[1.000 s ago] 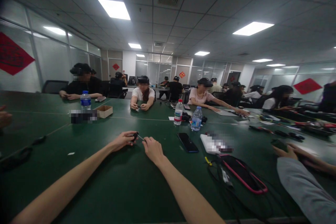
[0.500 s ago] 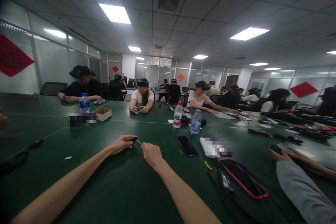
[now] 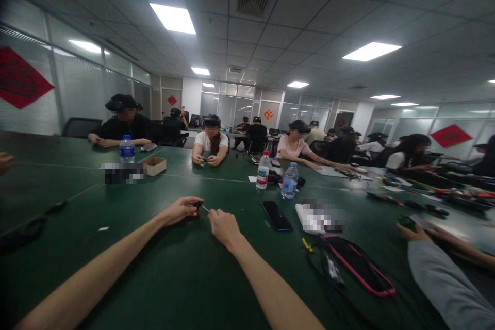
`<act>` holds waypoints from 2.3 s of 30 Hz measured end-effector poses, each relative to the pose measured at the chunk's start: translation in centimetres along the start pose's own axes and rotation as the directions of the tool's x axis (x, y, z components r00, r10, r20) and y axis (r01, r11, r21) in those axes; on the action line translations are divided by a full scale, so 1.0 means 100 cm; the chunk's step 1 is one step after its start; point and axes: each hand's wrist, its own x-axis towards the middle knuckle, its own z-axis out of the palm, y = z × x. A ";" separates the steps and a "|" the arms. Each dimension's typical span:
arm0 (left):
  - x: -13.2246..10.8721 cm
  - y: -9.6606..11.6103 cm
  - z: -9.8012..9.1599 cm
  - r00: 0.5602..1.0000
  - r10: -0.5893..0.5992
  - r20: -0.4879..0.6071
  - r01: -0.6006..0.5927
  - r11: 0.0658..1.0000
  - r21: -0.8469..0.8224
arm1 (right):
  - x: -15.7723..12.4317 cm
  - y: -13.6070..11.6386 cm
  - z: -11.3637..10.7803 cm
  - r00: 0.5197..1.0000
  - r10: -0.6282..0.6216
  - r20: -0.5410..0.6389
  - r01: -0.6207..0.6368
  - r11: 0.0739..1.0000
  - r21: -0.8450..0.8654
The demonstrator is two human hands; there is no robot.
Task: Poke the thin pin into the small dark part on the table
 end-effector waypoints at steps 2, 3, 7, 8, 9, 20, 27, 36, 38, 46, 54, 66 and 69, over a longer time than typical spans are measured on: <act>0.000 0.000 0.000 1.000 -0.001 -0.002 0.001 1.000 -0.027 | 0.000 -0.001 -0.001 1.000 0.007 0.006 -0.007 1.000 -0.005; 0.000 0.001 0.001 1.000 -0.007 0.001 0.007 0.999 -0.036 | 0.000 -0.001 -0.002 1.000 0.009 0.012 -0.009 1.000 -0.003; -0.001 0.004 0.004 0.999 -0.041 -0.008 0.041 0.998 -0.055 | 0.001 -0.002 -0.004 0.999 0.016 0.035 -0.016 1.000 0.014; -0.001 0.005 0.005 0.999 -0.047 -0.018 0.046 0.997 -0.060 | 0.001 -0.001 -0.004 0.999 0.017 0.034 -0.017 1.000 0.019; -0.002 0.006 0.005 0.998 -0.054 -0.027 0.053 0.996 -0.065 | 0.001 -0.001 -0.003 0.999 0.017 0.028 -0.018 1.000 0.024; -0.001 0.005 0.006 0.995 -0.045 -0.093 0.035 0.994 -0.108 | 0.000 -0.003 -0.006 0.999 -0.043 0.031 0.042 0.999 0.023; -0.001 0.006 0.003 0.997 -0.038 -0.063 0.029 0.990 -0.137 | 0.001 -0.005 -0.006 0.999 -0.039 0.033 0.039 0.999 0.000; 0.000 0.002 0.002 0.999 -0.021 -0.033 0.015 0.987 -0.161 | 0.001 -0.005 -0.006 0.998 -0.056 0.037 0.055 0.998 0.007; 0.000 0.002 0.001 0.999 -0.004 -0.041 -0.003 0.986 -0.165 | 0.001 -0.005 -0.006 0.997 -0.052 0.048 0.052 0.999 0.007; 0.001 0.000 0.001 0.997 0.018 -0.069 -0.027 0.991 -0.132 | 0.001 -0.004 -0.004 0.998 -0.044 0.048 0.043 0.999 0.016; 0.001 0.000 0.001 0.997 0.016 -0.075 -0.030 0.983 -0.184 | -0.001 -0.008 -0.011 0.997 0.009 0.073 -0.010 1.000 0.006; -0.002 0.001 0.001 0.998 0.016 -0.065 -0.030 0.977 -0.210 | 0.000 -0.007 -0.010 0.999 0.010 0.054 -0.011 1.000 0.017; -0.003 0.003 0.002 0.998 0.009 -0.067 -0.024 0.975 -0.219 | 0.000 -0.007 -0.011 0.998 0.014 0.060 -0.014 1.000 0.012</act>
